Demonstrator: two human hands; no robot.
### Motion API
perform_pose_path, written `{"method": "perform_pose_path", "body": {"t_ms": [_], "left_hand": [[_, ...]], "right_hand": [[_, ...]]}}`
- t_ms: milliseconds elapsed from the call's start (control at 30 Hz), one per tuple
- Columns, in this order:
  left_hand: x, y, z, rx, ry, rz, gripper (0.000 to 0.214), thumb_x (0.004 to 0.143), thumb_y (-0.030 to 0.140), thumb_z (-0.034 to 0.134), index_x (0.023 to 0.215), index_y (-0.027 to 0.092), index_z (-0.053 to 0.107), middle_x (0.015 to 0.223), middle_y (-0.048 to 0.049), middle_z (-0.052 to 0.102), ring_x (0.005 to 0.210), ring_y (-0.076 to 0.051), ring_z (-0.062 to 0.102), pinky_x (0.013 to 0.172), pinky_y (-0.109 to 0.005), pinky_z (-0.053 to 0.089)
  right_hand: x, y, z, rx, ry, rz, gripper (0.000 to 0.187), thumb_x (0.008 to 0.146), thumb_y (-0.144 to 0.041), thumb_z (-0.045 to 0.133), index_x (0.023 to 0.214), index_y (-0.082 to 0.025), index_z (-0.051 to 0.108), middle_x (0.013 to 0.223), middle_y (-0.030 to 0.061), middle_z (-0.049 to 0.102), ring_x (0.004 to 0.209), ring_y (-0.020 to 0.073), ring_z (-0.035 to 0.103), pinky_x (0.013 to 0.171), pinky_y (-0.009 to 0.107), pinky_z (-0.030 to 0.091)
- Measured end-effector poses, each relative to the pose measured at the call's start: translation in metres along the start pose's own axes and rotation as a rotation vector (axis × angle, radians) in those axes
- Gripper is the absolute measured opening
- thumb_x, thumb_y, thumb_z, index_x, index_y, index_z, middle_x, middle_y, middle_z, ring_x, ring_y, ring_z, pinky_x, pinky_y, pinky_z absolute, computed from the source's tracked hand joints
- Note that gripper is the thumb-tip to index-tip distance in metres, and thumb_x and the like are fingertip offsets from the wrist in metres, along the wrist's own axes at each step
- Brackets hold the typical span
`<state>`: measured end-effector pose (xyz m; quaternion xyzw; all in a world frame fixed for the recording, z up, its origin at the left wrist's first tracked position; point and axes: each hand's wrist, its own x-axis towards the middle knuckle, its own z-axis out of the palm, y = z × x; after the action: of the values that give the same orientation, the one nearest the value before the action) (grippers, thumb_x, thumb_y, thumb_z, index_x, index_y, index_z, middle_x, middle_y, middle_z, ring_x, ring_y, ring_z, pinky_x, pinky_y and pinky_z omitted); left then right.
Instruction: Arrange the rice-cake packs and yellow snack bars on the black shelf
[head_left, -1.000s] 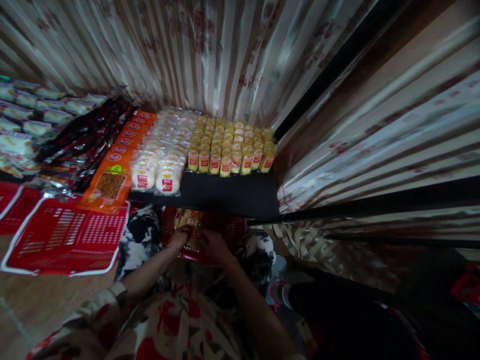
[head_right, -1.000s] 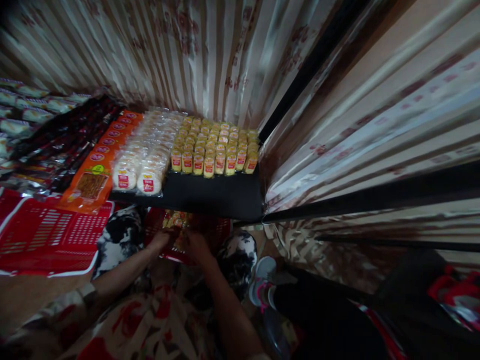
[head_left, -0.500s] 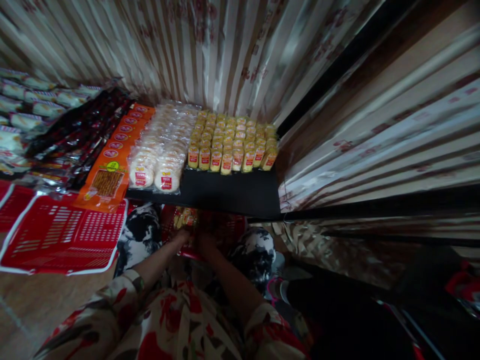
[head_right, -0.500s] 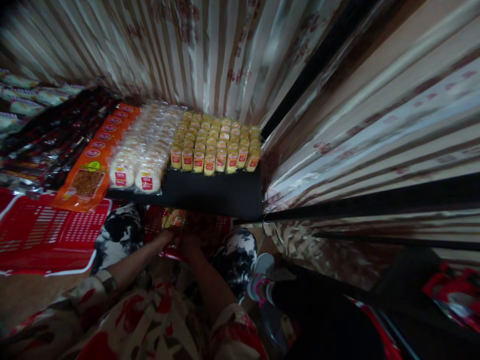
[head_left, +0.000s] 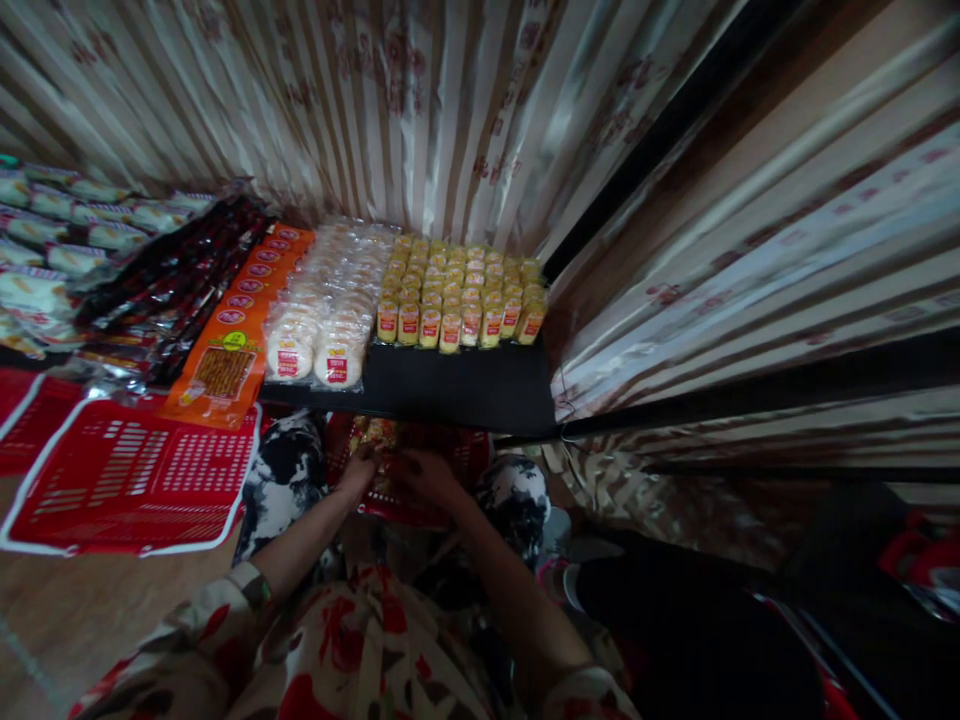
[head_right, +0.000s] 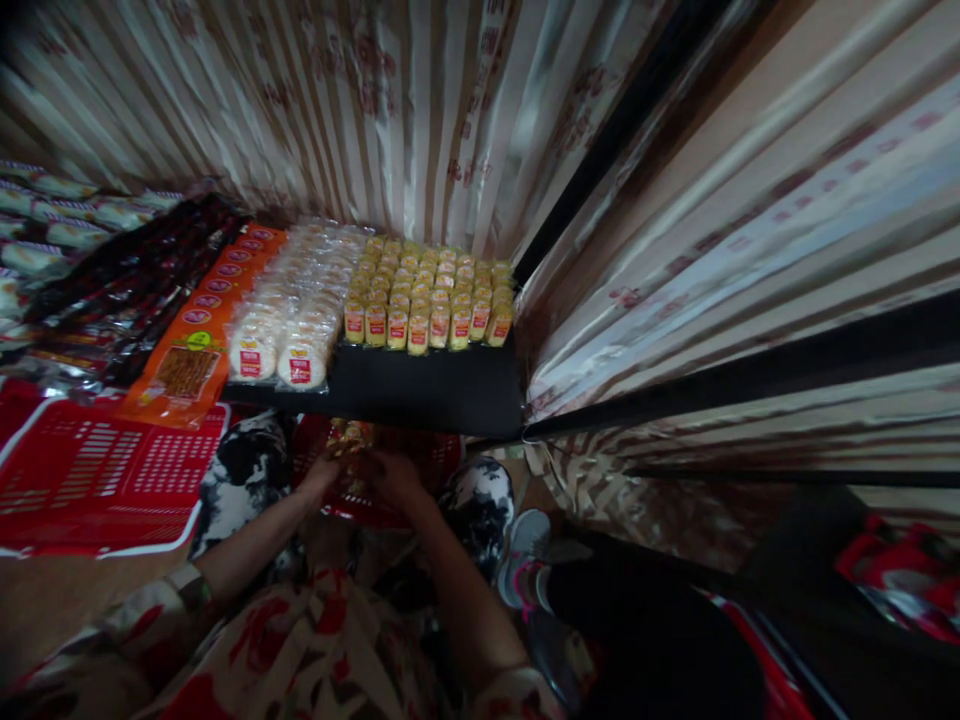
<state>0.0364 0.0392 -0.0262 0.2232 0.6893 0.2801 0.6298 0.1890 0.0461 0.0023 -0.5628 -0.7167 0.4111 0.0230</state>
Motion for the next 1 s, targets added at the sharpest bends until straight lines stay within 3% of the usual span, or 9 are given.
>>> {"method": "perform_pose_path", "body": {"t_ms": [300,433,633,867,1000], "left_hand": [[-0.049,0.035,0.001,-0.278,-0.253,0.028,0.036,0.06,0.023,0.072,0.093,0.015,0.061,0.084,-0.005,0.069,0.068,-0.014,0.063,0.062,-0.023,0.048],[-0.064,0.044,0.005,-0.287,-0.235,0.056,0.043,0.057,0.029,0.075,0.094,0.015,0.059,0.084,-0.0054,0.069,0.069,-0.015,0.064,0.065,-0.026,0.049],[-0.071,0.058,0.013,-0.241,-0.21,0.234,0.051,0.054,0.043,0.074,0.095,0.017,0.057,0.087,-0.0036,0.068,0.074,-0.016,0.063,0.068,-0.026,0.048],[-0.086,0.082,0.019,-0.254,-0.197,0.291,0.051,0.053,0.039,0.075,0.094,0.016,0.055,0.077,-0.0004,0.064,0.065,-0.011,0.058,0.06,-0.021,0.044],[-0.086,0.089,0.029,-0.218,-0.246,0.331,0.048,0.053,0.037,0.074,0.092,0.015,0.058,0.076,-0.0011,0.064,0.066,-0.012,0.058,0.061,-0.022,0.045]], "right_hand": [[-0.028,0.005,-0.049,0.263,0.264,-0.151,0.046,0.072,-0.009,0.05,0.116,-0.018,0.058,0.117,0.0066,0.062,0.107,0.0174,0.056,0.097,0.034,0.041],[-0.035,0.003,-0.054,0.414,0.4,-0.152,0.046,0.073,-0.013,0.051,0.118,-0.021,0.055,0.118,0.0048,0.061,0.109,0.0158,0.055,0.099,0.035,0.04],[-0.034,-0.003,-0.048,0.716,0.512,-0.074,0.042,0.078,-0.027,0.053,0.119,-0.02,0.052,0.109,0.0067,0.065,0.1,0.0167,0.061,0.089,0.034,0.049],[-0.036,-0.01,-0.06,0.91,0.526,-0.065,0.044,0.075,-0.041,0.058,0.114,-0.02,0.054,0.106,0.0072,0.066,0.095,0.0188,0.064,0.081,0.034,0.053],[-0.034,-0.013,-0.067,1.038,0.605,-0.026,0.05,0.072,-0.045,0.062,0.114,-0.018,0.053,0.102,0.0085,0.067,0.087,0.0189,0.065,0.077,0.034,0.054]]}}
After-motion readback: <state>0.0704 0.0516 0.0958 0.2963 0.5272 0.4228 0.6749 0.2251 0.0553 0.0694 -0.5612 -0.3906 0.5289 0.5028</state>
